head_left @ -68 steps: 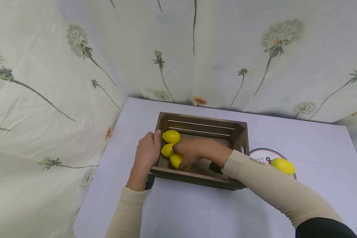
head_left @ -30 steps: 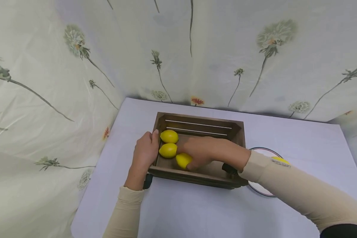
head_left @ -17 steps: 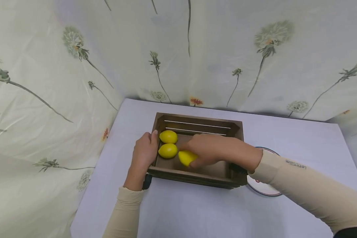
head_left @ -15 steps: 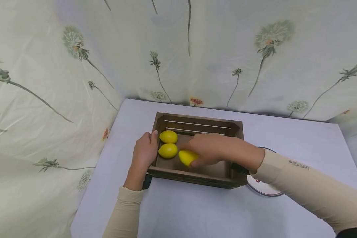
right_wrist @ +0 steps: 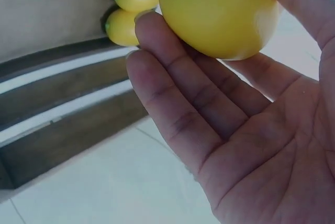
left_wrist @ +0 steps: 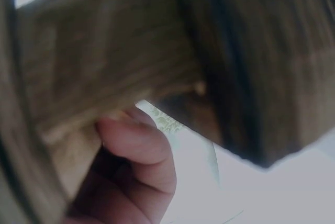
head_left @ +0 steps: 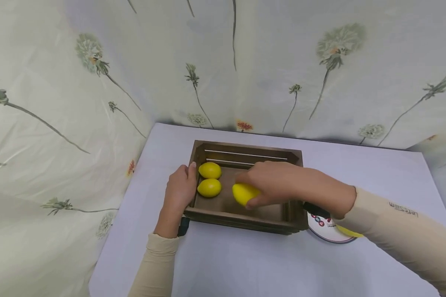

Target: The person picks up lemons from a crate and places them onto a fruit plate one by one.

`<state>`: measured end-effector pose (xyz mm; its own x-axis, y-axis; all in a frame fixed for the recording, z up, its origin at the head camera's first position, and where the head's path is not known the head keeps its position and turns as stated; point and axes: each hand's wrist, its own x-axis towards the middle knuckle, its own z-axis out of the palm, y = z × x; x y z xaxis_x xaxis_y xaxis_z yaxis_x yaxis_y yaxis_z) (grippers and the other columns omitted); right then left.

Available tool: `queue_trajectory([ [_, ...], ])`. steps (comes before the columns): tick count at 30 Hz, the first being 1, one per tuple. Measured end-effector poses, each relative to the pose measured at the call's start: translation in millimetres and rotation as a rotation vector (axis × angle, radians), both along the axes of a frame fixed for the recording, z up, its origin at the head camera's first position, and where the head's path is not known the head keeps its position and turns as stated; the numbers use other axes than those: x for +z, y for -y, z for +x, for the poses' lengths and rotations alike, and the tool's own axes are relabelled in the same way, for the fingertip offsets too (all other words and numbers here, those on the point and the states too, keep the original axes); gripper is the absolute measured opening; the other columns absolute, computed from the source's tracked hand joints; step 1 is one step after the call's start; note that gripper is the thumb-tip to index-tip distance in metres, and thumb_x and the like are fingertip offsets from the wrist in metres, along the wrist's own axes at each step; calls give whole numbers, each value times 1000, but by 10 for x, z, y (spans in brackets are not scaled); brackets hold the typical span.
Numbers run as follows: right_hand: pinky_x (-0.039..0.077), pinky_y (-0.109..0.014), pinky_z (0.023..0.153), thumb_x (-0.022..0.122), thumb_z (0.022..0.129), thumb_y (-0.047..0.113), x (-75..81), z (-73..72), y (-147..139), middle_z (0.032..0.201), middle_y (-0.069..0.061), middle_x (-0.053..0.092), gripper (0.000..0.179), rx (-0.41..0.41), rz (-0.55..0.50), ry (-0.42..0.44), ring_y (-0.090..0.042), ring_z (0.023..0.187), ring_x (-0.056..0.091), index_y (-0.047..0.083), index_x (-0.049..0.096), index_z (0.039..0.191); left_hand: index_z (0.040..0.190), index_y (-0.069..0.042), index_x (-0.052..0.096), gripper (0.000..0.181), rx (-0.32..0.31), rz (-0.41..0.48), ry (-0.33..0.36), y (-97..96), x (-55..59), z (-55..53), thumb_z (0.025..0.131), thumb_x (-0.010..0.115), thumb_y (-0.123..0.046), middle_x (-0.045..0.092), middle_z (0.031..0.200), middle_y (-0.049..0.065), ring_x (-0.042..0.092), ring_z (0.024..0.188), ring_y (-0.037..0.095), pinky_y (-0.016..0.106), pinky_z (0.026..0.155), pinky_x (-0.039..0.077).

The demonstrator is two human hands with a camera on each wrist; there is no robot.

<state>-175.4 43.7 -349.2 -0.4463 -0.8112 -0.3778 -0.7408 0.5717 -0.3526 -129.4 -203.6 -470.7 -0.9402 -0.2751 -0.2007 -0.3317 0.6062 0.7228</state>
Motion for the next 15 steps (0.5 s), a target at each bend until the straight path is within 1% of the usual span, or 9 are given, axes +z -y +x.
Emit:
queue_trajectory([
  [4,46,-30,58,83,88,34,74,18,-74,77,10,57,29,-5,-9,5,-12,69,54,21,64,106,97,-4,59,48,7,-4,5,0,6,10,113,39,-45,50,71,9,50,58,23,30,50,42],
  [8,45,-31,59,82,88,33,137,21,-173,75,10,56,26,-16,3,-2,-12,68,53,21,64,103,97,-3,59,48,5,-6,2,-3,15,11,113,39,-44,50,71,10,50,58,23,30,50,42],
  [15,47,-32,61,82,88,36,280,8,-360,80,11,58,28,-65,28,15,-12,74,54,23,67,106,97,-3,59,49,-1,-20,3,-13,13,-2,113,38,-44,51,72,10,51,58,23,30,49,43],
])
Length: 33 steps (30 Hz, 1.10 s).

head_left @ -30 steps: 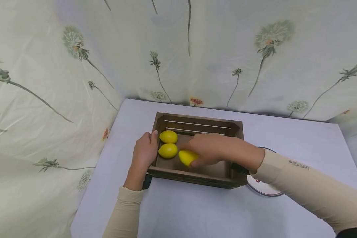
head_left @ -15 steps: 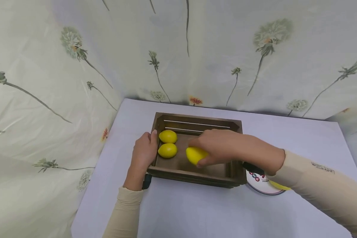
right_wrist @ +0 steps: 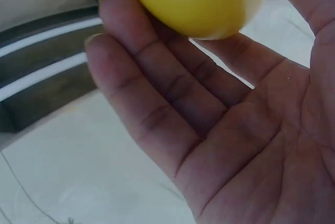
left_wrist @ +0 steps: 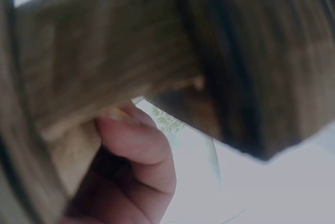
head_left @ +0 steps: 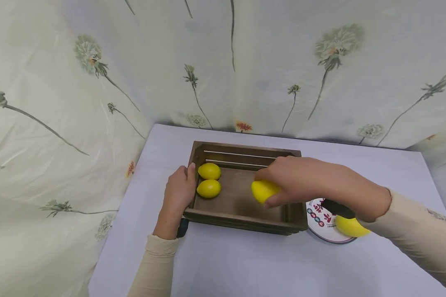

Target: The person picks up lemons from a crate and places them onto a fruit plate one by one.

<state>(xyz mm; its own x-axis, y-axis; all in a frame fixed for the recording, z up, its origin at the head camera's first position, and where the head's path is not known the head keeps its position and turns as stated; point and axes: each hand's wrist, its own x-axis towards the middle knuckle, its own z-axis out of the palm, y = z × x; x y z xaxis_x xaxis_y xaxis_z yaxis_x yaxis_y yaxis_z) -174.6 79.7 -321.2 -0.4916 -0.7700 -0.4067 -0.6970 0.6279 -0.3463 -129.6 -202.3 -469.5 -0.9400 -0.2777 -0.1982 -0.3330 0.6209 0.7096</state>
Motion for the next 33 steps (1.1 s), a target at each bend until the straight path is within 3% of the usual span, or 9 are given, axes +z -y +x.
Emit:
queue_trajectory([
  [11,46,-32,60,84,87,32,71,90,-304,81,11,57,32,-52,0,25,-11,73,53,27,65,112,98,-3,59,49,-16,5,1,-45,1,-1,113,38,-44,51,71,10,51,59,23,31,50,43],
  [19,48,-33,58,83,88,30,51,76,-547,81,7,58,35,-170,-12,106,-12,65,56,25,63,117,101,-2,60,50,-9,-6,21,-19,-1,12,113,37,-44,53,74,11,53,62,26,33,52,45],
  [27,50,-32,64,80,90,30,-39,33,-827,83,10,59,41,-222,-42,86,-9,68,57,21,61,125,103,-2,60,50,11,0,26,-11,-17,22,113,37,-45,54,75,11,54,63,26,34,53,46],
  [33,55,-34,69,83,88,32,-164,-51,-1059,92,3,65,51,-345,-58,101,-13,76,61,9,58,127,97,-4,59,48,2,11,2,-3,-19,11,113,38,-45,51,72,10,51,59,25,33,51,44],
])
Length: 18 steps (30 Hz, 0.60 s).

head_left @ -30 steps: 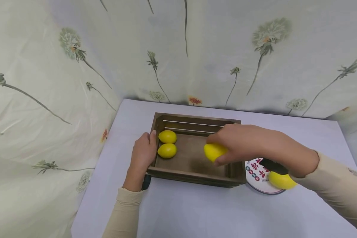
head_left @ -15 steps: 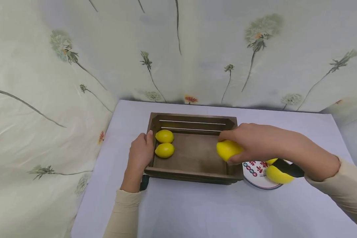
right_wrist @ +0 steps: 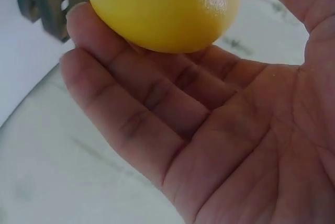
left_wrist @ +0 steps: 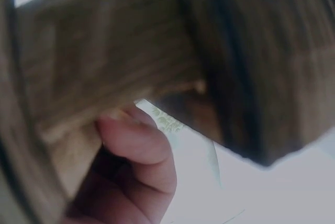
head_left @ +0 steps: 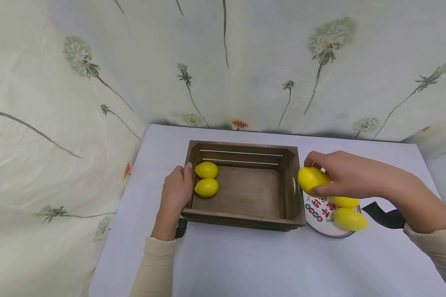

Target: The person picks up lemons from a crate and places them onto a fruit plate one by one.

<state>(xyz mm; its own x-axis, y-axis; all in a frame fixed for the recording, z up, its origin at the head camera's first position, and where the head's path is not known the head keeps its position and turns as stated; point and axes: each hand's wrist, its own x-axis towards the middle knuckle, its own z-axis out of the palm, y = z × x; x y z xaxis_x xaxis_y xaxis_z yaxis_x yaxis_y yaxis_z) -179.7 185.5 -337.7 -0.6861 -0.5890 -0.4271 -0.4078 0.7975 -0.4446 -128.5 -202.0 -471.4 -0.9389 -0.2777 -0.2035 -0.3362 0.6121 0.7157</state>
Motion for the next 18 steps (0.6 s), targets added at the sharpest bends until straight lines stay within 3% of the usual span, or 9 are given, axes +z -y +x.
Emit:
queue_trajectory([
  [4,57,-36,70,84,88,32,-100,-85,-174,104,-5,69,56,-50,13,-59,-15,79,63,7,55,129,97,-4,58,48,-3,-3,-7,-2,-21,-6,113,37,-45,51,72,10,51,59,24,33,50,44],
  [8,56,-36,69,80,90,29,-247,-177,-310,102,-4,68,56,-44,26,-115,-16,80,61,8,55,135,98,-3,59,49,-3,-6,-3,4,-35,-19,113,37,-45,51,72,11,52,60,25,33,50,44],
  [12,56,-36,69,78,92,28,-399,-247,-409,101,-4,68,53,-67,38,-106,-18,80,60,6,56,135,99,-4,59,49,1,-8,10,2,-36,-17,113,37,-46,52,72,10,52,60,24,32,50,44],
  [18,61,-47,75,81,89,29,-666,-313,-535,106,-12,68,55,-137,31,-92,-22,84,62,-3,58,127,99,-3,59,50,6,1,9,-13,-23,0,113,37,-46,52,72,11,51,59,24,32,50,44],
])
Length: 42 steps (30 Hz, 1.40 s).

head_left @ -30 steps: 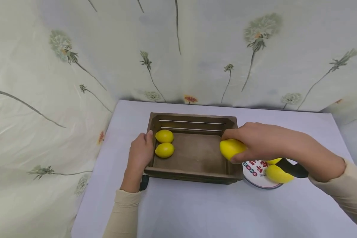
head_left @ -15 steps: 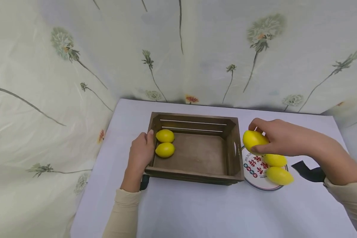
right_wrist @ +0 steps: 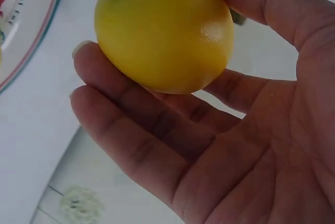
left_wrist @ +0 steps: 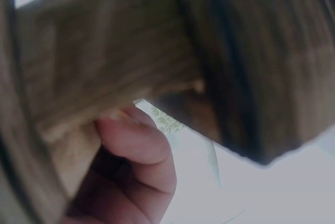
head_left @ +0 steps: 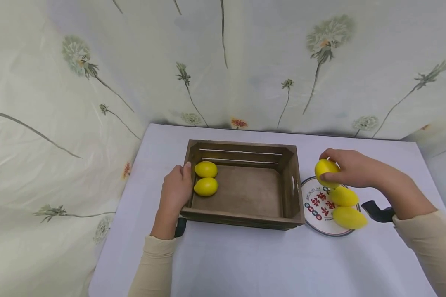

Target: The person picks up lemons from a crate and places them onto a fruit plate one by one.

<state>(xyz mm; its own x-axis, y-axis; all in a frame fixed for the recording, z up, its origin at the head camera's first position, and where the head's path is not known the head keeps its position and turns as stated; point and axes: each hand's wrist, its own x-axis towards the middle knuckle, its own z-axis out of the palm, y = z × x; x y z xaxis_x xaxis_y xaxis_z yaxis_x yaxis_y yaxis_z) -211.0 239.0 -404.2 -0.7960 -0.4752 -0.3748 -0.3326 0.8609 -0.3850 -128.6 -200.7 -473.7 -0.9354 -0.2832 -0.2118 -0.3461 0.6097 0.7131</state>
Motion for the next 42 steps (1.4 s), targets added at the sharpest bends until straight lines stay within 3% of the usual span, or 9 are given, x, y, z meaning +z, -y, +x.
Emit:
queue_trajectory([
  [7,60,-51,77,81,89,31,-300,-38,-120,110,-18,68,56,-46,-7,48,-25,87,62,-3,58,126,102,-2,61,50,-2,3,6,0,-14,19,113,38,-46,52,72,11,53,60,24,32,50,45],
  [16,58,-58,84,79,92,32,-577,-111,-171,122,-33,63,63,-110,-40,47,-37,97,65,-5,50,133,98,-2,60,50,-5,13,-16,21,-9,-3,113,38,-45,51,71,10,51,60,24,33,51,43],
  [22,58,-56,84,80,91,32,-663,-104,-157,122,-34,61,65,-159,-59,52,-34,93,64,-7,45,130,100,-2,60,50,-5,15,-14,25,0,-5,113,38,-45,51,71,10,51,60,24,32,50,43],
  [29,56,-58,90,81,90,31,-766,-95,-151,116,-27,63,64,-165,-71,33,-34,95,61,-10,50,127,99,-3,60,50,-7,18,-10,26,-1,-7,113,37,-45,51,71,10,51,60,24,32,51,44],
  [42,59,-49,81,78,93,35,-834,-49,-203,120,-33,62,65,-197,-61,91,-29,88,63,-8,47,131,98,-3,60,49,1,17,-4,5,12,1,113,37,-44,50,71,10,51,60,24,33,51,44],
])
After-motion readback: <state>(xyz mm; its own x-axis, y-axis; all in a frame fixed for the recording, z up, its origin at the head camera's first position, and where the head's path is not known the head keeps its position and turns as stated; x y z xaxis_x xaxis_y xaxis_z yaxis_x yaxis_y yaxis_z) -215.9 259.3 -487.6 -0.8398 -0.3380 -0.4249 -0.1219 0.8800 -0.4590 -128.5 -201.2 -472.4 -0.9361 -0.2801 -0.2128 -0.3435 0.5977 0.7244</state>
